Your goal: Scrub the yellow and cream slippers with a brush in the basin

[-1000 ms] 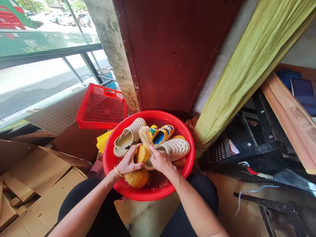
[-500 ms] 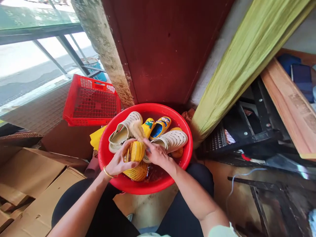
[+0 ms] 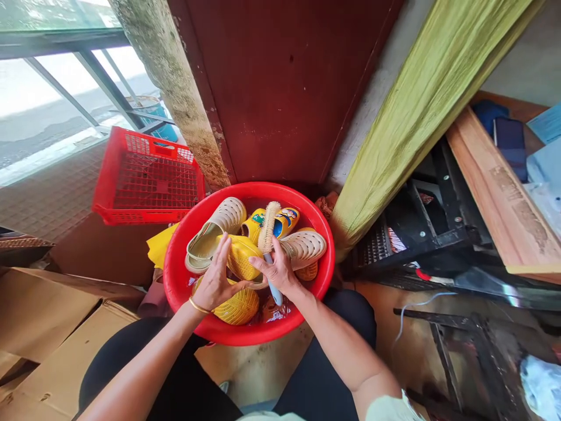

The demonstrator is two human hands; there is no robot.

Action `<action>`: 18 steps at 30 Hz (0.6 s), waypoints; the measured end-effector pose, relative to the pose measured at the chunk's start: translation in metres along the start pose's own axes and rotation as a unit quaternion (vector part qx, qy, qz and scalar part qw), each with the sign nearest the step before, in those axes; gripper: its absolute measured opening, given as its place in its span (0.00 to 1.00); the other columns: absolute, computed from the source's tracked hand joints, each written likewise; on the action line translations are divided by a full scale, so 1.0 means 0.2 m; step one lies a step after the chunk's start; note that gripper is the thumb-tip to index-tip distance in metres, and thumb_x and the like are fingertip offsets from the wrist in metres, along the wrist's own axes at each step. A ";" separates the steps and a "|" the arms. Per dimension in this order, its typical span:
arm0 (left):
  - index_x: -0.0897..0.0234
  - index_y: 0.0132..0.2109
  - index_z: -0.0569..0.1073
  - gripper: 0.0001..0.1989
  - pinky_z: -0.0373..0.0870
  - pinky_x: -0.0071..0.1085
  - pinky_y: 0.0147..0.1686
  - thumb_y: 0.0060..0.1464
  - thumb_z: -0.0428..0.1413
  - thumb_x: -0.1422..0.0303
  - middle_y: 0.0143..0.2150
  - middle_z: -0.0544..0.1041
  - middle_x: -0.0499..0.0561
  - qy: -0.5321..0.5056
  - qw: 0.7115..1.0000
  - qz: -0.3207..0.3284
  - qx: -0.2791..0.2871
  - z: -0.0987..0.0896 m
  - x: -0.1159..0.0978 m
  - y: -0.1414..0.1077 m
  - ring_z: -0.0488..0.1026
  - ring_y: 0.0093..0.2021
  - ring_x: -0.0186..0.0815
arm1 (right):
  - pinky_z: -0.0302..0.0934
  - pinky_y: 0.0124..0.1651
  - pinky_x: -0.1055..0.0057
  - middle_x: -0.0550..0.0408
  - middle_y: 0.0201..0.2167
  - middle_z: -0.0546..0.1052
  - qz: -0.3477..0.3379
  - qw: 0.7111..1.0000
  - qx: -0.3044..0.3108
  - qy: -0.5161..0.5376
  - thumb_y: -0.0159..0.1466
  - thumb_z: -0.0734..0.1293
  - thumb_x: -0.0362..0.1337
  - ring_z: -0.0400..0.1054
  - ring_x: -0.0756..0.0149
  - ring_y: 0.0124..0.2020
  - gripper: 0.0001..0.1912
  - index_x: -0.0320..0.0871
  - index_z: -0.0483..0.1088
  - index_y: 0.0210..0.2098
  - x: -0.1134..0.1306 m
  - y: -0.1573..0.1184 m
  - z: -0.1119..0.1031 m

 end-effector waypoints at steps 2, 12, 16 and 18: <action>0.62 0.77 0.40 0.61 0.50 0.60 0.72 0.51 0.65 0.44 0.77 0.45 0.73 -0.003 0.998 -0.045 -0.034 -0.01 0.06 0.00 0.44 0.78 0.62 | 0.56 0.15 0.77 0.67 0.26 0.71 -0.010 1.000 -0.030 0.006 0.61 0.73 0.53 0.59 0.75 0.14 0.47 0.46 0.51 0.71 0.03 -0.01 -0.03; 0.53 0.74 0.54 0.48 0.75 0.48 0.55 0.51 0.67 0.61 0.63 0.74 0.60 -0.568 0.770 -0.288 0.029 0.22 0.09 -0.02 0.77 0.55 0.49 | 0.68 0.61 0.54 0.37 0.62 0.74 -0.181 0.953 -0.124 -0.207 0.59 0.77 0.48 0.71 0.47 0.61 0.53 0.41 0.50 0.75 0.12 -0.13 -0.07; 0.52 0.72 0.59 0.40 0.77 0.43 0.52 0.56 0.63 0.57 0.62 0.75 0.56 -0.611 0.711 -0.340 -0.068 0.20 0.13 -0.02 0.78 0.54 0.45 | 0.70 0.61 0.54 0.38 0.63 0.74 -0.222 0.931 -0.065 -0.284 0.63 0.74 0.46 0.72 0.48 0.61 0.49 0.42 0.49 0.76 0.08 -0.21 0.05; 0.57 0.68 0.66 0.37 0.76 0.42 0.54 0.53 0.65 0.56 0.60 0.77 0.56 -0.560 0.747 -0.336 -0.126 0.16 0.18 -0.02 0.76 0.56 0.47 | 0.71 0.60 0.57 0.42 0.63 0.75 -0.258 0.913 -0.001 -0.316 0.68 0.69 0.43 0.74 0.51 0.60 0.41 0.45 0.51 0.75 0.07 -0.25 0.15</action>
Point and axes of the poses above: each hand's wrist, its own y-axis towards the middle knuckle, its own z-axis out of the palm, x = y × z, the point moved 9 cm from there along y, towards the middle knuckle
